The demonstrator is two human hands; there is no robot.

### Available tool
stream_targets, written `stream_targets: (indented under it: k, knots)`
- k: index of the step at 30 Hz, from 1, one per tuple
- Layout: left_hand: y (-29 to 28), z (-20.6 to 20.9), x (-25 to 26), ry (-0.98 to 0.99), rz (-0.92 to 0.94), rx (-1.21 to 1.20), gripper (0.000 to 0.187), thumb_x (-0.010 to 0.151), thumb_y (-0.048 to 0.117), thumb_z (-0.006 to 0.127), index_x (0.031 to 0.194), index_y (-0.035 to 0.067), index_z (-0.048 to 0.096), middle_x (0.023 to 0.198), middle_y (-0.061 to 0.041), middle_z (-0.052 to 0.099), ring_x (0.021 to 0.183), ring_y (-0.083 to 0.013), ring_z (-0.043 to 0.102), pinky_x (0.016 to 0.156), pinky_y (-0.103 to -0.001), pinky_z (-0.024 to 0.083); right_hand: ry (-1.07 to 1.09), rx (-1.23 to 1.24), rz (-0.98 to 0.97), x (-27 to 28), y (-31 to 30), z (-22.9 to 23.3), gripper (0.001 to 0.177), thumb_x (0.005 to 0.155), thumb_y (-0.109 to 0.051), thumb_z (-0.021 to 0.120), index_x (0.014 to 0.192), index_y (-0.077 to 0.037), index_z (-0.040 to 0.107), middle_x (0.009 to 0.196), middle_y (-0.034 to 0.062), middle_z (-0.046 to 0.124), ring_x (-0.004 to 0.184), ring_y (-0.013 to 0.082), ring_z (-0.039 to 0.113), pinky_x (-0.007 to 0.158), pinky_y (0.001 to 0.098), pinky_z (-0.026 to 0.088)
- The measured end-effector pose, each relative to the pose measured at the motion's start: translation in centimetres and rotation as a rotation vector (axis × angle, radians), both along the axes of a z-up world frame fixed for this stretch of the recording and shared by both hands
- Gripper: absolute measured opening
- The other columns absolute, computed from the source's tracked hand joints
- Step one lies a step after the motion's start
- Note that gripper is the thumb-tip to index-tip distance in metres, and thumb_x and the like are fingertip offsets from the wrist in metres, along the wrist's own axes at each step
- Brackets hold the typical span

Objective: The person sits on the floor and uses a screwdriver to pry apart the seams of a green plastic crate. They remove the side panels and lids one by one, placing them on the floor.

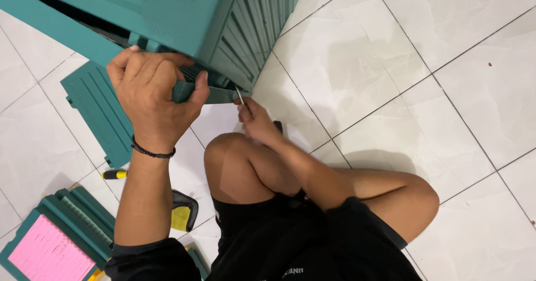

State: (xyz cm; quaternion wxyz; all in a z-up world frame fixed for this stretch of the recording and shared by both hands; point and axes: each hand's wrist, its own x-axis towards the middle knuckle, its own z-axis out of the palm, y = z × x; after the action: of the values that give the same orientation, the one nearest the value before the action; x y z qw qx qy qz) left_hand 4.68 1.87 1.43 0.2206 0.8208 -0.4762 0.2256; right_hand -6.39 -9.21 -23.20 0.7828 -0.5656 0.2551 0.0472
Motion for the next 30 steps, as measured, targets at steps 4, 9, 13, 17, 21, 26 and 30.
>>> stream_targets:
  k: [4,9,13,17,21,26,30]
  knots:
    - [0.1,0.4,-0.3,-0.013,-0.006,0.018,0.038,0.089,0.012,0.088,0.078,0.009,0.052,0.104,0.001,0.075,0.093,-0.0221,0.058,0.108,-0.041,0.039,0.000,-0.032,-0.199,0.7,2.9,0.3,0.023,0.106,-0.019,0.047,0.120,-0.004,0.057,0.073,0.0023,0.053,0.050,0.0091,0.049,0.042,0.0275,0.044]
    - [1.2,0.5,-0.1,-0.042,-0.037,0.054,0.029,0.089,0.014,0.087,0.080,0.012,0.060,0.082,0.001,0.064,0.087,-0.0207,0.057,0.101,-0.039,0.036,0.014,-0.012,-0.005,-0.9,0.0,0.2,0.023,0.106,-0.020,0.047,0.121,-0.007,0.059,0.075,-0.0001,0.054,0.049,0.0084,0.047,0.042,0.0270,0.042]
    - [3.1,0.4,-0.2,-0.013,-0.056,0.065,0.034,0.089,0.016,0.089,0.076,0.012,0.058,0.077,-0.001,0.058,0.083,-0.0220,0.055,0.102,-0.039,0.037,0.008,-0.112,0.241,-4.9,-4.8,-0.7,0.024,0.103,-0.016,0.054,0.123,-0.007,0.061,0.071,0.0020,0.055,0.047,0.0103,0.048,0.041,0.0282,0.042]
    - [4.5,-0.1,-0.3,-0.041,-0.066,0.048,0.040,0.090,0.018,0.092,0.075,0.012,0.055,0.078,-0.002,0.056,0.081,-0.0227,0.055,0.100,-0.040,0.038,0.170,-0.253,0.268,-8.9,-8.1,-3.6,0.026,0.102,-0.015,0.055,0.125,-0.009,0.064,0.075,0.0023,0.062,0.050,0.0105,0.051,0.044,0.0279,0.043]
    - [6.2,-0.2,-0.6,-0.092,-0.098,-0.024,0.043,0.083,0.013,0.092,0.069,0.011,0.052,0.074,-0.004,0.055,0.079,-0.0255,0.054,0.096,-0.043,0.041,0.161,-0.326,0.099,-12.6,-10.4,-9.2,0.030,0.098,-0.007,0.055,0.127,-0.007,0.065,0.090,0.0043,0.067,0.063,0.0106,0.056,0.052,0.0271,0.047]
    - [10.6,-0.5,-0.6,-0.097,-0.124,-0.053,0.038,0.086,0.007,0.089,0.073,0.010,0.054,0.077,-0.004,0.058,0.082,-0.0272,0.057,0.088,-0.042,0.046,0.094,-0.675,-0.091,-17.0,-13.3,-15.9,0.028,0.098,-0.012,0.062,0.124,-0.003,0.066,0.090,0.0091,0.072,0.080,0.0142,0.066,0.072,0.0280,0.055]
    - [16.4,-1.2,1.1,-0.110,-0.048,-0.228,0.032,0.090,0.000,0.081,0.079,0.007,0.052,0.082,-0.009,0.061,0.087,-0.0325,0.058,0.086,-0.043,0.047,0.130,-0.734,-0.155,-19.3,-14.0,-17.4,0.027,0.100,-0.019,0.065,0.122,-0.002,0.068,0.086,0.0037,0.071,0.073,0.0103,0.064,0.065,0.0260,0.053]
